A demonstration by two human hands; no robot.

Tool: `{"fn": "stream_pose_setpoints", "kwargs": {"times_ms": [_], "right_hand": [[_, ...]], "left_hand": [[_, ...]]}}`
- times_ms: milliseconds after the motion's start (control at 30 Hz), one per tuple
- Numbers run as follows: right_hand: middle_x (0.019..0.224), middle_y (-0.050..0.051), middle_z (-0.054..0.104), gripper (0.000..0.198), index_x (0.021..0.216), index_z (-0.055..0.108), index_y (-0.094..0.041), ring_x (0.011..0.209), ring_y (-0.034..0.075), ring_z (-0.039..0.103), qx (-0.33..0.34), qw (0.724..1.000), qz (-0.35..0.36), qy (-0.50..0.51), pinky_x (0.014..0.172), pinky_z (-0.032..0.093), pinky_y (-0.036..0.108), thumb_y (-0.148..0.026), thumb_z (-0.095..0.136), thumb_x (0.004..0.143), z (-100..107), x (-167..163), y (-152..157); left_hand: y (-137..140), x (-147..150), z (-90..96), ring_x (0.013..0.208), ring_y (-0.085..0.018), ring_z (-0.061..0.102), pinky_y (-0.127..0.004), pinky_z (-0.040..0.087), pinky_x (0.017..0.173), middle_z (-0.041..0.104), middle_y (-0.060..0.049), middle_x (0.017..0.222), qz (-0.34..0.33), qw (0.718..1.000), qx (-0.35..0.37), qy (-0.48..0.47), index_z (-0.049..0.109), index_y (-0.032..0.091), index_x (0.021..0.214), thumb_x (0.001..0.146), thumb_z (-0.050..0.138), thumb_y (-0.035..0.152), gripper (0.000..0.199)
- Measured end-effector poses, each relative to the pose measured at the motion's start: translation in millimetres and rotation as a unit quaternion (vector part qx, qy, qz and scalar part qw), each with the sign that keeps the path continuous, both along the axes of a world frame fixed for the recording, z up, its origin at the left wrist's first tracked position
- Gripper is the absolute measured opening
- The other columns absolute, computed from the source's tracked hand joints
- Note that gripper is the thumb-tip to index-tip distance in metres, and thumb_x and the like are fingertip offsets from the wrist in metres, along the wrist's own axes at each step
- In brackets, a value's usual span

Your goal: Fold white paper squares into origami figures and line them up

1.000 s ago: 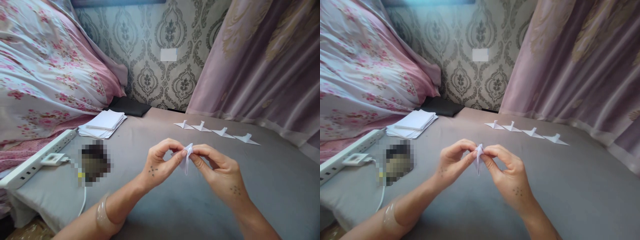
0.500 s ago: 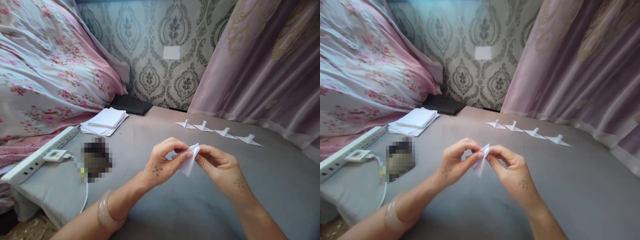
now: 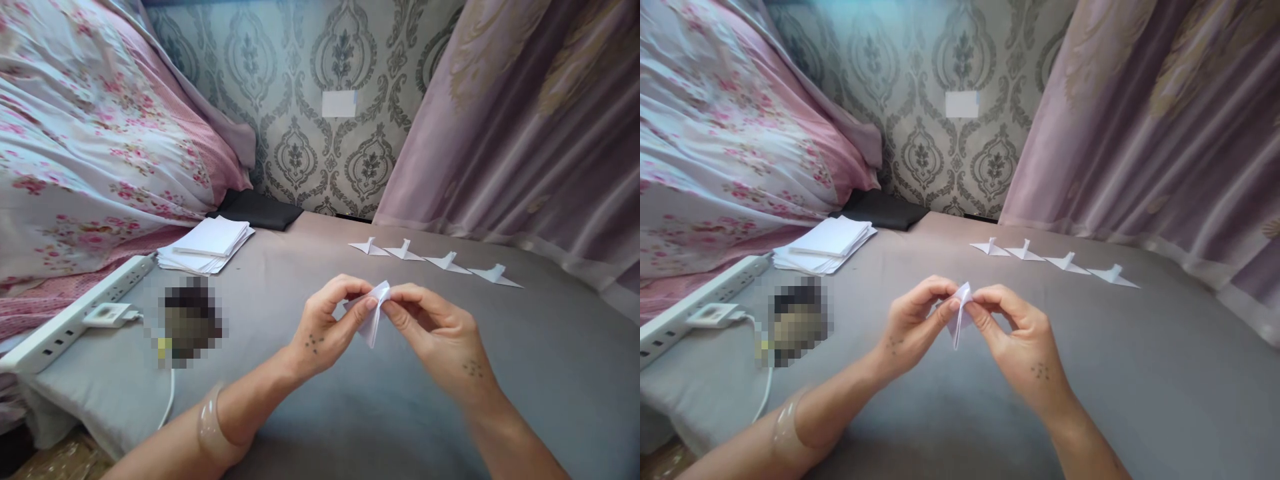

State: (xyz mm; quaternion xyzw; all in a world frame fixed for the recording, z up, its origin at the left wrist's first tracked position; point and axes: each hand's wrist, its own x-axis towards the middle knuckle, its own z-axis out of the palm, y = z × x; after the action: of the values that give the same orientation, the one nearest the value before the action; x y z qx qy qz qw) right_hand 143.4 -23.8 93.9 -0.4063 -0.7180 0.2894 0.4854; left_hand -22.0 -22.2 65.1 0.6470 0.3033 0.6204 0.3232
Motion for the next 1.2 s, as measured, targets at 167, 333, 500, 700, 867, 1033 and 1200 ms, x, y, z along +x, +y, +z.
{"fn": "stream_pose_setpoints", "kwargs": {"times_ms": [167, 333, 500, 700, 867, 1033, 1200], "right_hand": [[0.083, -0.003, 0.068, 0.004, 0.087, 0.068, -0.028, 0.077, 0.010, 0.064, -0.011, 0.999, 0.008, 0.045, 0.070, 0.053, 0.021, -0.030, 0.069, 0.084, -2, -4, -1], [0.091, -0.003, 0.064, 0.016, 0.100, 0.068, -0.032, 0.082, 0.010, 0.064, -0.012, 0.997, 0.016, 0.074, 0.073, 0.056, 0.021, -0.030, 0.068, 0.084, -6, -6, 1], [0.088, -0.003, 0.066, 0.018, 0.097, 0.065, -0.030, 0.077, 0.010, 0.064, -0.004, 0.995, -0.047, 0.091, 0.070, 0.056, 0.021, -0.031, 0.073, 0.080, -7, -8, -1], [0.082, -0.004, 0.063, 0.003, 0.085, 0.066, -0.025, 0.074, 0.008, 0.060, 0.057, 0.996, -0.055, 0.028, 0.069, 0.052, 0.018, -0.027, 0.068, 0.085, -3, -11, -5], [0.077, -0.005, 0.063, 0.003, 0.085, 0.066, -0.025, 0.072, 0.008, 0.059, 0.074, 0.996, -0.052, 0.012, 0.069, 0.050, 0.018, -0.023, 0.065, 0.086, -2, -12, -8], [0.088, -0.003, 0.067, 0.010, 0.096, 0.067, -0.026, 0.080, 0.010, 0.061, 0.054, 0.998, -0.013, -0.005, 0.075, 0.051, 0.022, -0.022, 0.061, 0.089, -2, -13, -9], [0.088, -0.001, 0.065, 0.006, 0.089, 0.068, -0.025, 0.077, 0.011, 0.060, 0.013, 1.000, -0.021, -0.014, 0.074, 0.051, 0.026, -0.027, 0.063, 0.088, -7, -16, -7]], "left_hand": [[3, -1, 1.9, 0.079, -0.013, 0.058, -0.027, 0.047, 0.074, 0.065, -0.003, 0.085, -0.046, 0.997, -0.017, -0.052, 0.071, 0.019, 0.088, 0.085, 0.067, 0.019, 0.004], [1, 1, 6.4, 0.079, -0.012, 0.058, -0.026, 0.047, 0.074, 0.065, -0.003, 0.083, -0.082, 0.990, -0.047, -0.100, 0.072, 0.018, 0.083, 0.083, 0.070, 0.018, 0.002], [0, 4, 7.2, 0.076, -0.010, 0.059, -0.022, 0.049, 0.069, 0.066, -0.002, 0.083, -0.105, 0.974, -0.127, -0.158, 0.071, 0.018, 0.085, 0.083, 0.070, 0.023, 0.005], [1, 4, 4.9, 0.074, -0.009, 0.059, -0.020, 0.049, 0.069, 0.067, 0.000, 0.082, -0.107, 0.962, -0.161, -0.192, 0.070, 0.018, 0.085, 0.080, 0.074, 0.023, 0.008], [0, 1, 6.3, 0.078, -0.009, 0.059, -0.021, 0.048, 0.073, 0.066, -0.001, 0.084, -0.108, 0.973, -0.142, -0.145, 0.071, 0.018, 0.088, 0.079, 0.075, 0.027, 0.013], [5, -2, 4.3, 0.075, -0.009, 0.060, -0.020, 0.048, 0.071, 0.067, 0.001, 0.081, -0.097, 0.964, -0.170, -0.180, 0.070, 0.019, 0.086, 0.077, 0.077, 0.024, 0.012], [11, -8, 4.6, 0.073, -0.010, 0.063, -0.021, 0.049, 0.068, 0.069, 0.000, 0.081, -0.079, 0.952, -0.162, -0.246, 0.069, 0.019, 0.085, 0.078, 0.075, 0.027, 0.012]]}}
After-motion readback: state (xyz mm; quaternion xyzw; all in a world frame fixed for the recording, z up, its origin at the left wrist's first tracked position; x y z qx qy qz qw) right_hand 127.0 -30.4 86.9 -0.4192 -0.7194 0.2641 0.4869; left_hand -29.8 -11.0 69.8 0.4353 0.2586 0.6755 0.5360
